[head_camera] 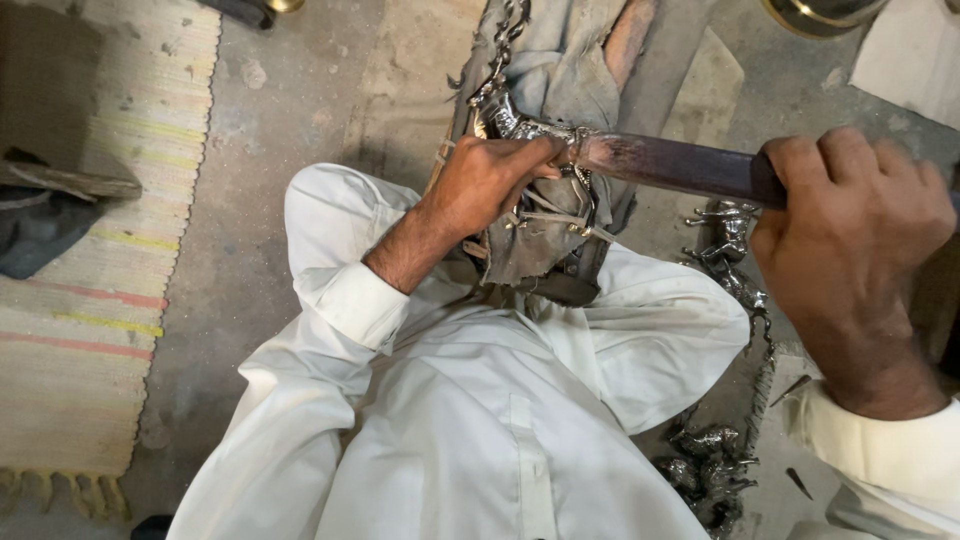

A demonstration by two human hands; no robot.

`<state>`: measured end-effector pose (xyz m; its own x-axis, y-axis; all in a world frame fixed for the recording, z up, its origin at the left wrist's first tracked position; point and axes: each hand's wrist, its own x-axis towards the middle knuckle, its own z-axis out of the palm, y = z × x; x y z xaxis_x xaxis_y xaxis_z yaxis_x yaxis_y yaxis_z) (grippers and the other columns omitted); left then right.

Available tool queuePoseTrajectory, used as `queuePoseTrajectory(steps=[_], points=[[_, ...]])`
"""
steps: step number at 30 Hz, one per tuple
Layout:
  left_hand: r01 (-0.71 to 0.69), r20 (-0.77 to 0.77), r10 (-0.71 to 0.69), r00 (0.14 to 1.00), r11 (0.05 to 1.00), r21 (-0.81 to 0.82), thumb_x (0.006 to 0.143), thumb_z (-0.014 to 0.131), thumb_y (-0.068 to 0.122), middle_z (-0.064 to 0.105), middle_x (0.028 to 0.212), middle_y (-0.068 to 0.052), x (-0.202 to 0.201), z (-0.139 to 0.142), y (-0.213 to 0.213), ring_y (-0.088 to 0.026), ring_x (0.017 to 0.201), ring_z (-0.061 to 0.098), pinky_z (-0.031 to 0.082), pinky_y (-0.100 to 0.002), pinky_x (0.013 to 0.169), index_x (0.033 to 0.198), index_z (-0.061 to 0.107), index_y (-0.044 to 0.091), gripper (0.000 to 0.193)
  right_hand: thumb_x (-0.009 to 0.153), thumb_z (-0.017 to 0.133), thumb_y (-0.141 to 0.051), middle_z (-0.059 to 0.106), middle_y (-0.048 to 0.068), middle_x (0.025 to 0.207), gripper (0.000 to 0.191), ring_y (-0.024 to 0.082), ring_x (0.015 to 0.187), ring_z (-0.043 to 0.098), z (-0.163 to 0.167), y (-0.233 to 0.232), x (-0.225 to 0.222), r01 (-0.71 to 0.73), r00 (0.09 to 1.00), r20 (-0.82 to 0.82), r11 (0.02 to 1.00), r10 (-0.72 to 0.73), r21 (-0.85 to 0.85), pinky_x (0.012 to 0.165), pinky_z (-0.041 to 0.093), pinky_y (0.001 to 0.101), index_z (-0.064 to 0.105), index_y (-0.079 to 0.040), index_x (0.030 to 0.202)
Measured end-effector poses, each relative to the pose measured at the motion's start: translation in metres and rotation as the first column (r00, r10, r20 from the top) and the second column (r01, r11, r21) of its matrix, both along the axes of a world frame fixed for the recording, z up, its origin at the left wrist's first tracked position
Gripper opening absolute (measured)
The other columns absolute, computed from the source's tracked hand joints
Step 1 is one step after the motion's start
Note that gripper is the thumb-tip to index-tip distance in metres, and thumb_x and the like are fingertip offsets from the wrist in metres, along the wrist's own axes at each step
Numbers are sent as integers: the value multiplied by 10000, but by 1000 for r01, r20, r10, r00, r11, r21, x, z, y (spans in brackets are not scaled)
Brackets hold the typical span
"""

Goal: The person sits cross-legged on the floor with a silver animal figurine lashed to a padded board on their lap. They hold a small punch against the embossed metal body and strike it with a wooden mallet, periodically repositioning the strap, the punch, and the figurine to work different areas of the decoration.

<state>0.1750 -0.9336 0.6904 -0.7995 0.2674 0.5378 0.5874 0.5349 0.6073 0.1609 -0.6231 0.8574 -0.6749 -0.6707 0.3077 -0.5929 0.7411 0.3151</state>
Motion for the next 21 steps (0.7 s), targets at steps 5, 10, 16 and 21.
queuePoseTrajectory(steps=[5, 10, 16, 21], points=[[2, 22, -2, 1000, 1000, 18, 907, 690, -25, 776, 1004, -88, -2, 1, 0, -275, 913, 774, 617, -381, 745, 1237, 642, 86, 352, 783, 783, -62, 625, 93, 912, 296, 291, 802, 611, 1, -6, 2, 0, 1000, 27, 1000, -1, 16, 744, 456, 397, 715, -82, 1071], [-41, 18, 41, 999, 999, -16, 933, 732, 49, 767, 948, -104, -2, 4, -1, -293, 847, 763, 598, -400, 685, 1211, 657, 89, 291, 878, 712, -30, 566, 70, 892, 238, 261, 813, 590, -12, 1, -4, 20, 987, 159, 988, 5, -154, 782, 453, 377, 653, -57, 1107], [-30, 44, 30, 999, 1000, 1, 941, 697, 19, 775, 960, -89, -3, 2, -4, -295, 840, 762, 599, -398, 681, 1231, 629, 108, 311, 842, 701, -22, 605, 89, 977, 293, 265, 829, 590, -19, 5, -1, 26, 992, 126, 993, -12, -114, 764, 447, 367, 651, -65, 1127], [-16, 41, 18, 999, 998, -57, 899, 645, -18, 772, 982, -94, -5, -1, -4, -323, 863, 757, 604, -418, 706, 1262, 623, 103, 384, 853, 765, -12, 654, 109, 1013, 295, 307, 858, 619, -22, -6, -3, 3, 990, 137, 982, 23, -187, 779, 463, 397, 659, -53, 1125]])
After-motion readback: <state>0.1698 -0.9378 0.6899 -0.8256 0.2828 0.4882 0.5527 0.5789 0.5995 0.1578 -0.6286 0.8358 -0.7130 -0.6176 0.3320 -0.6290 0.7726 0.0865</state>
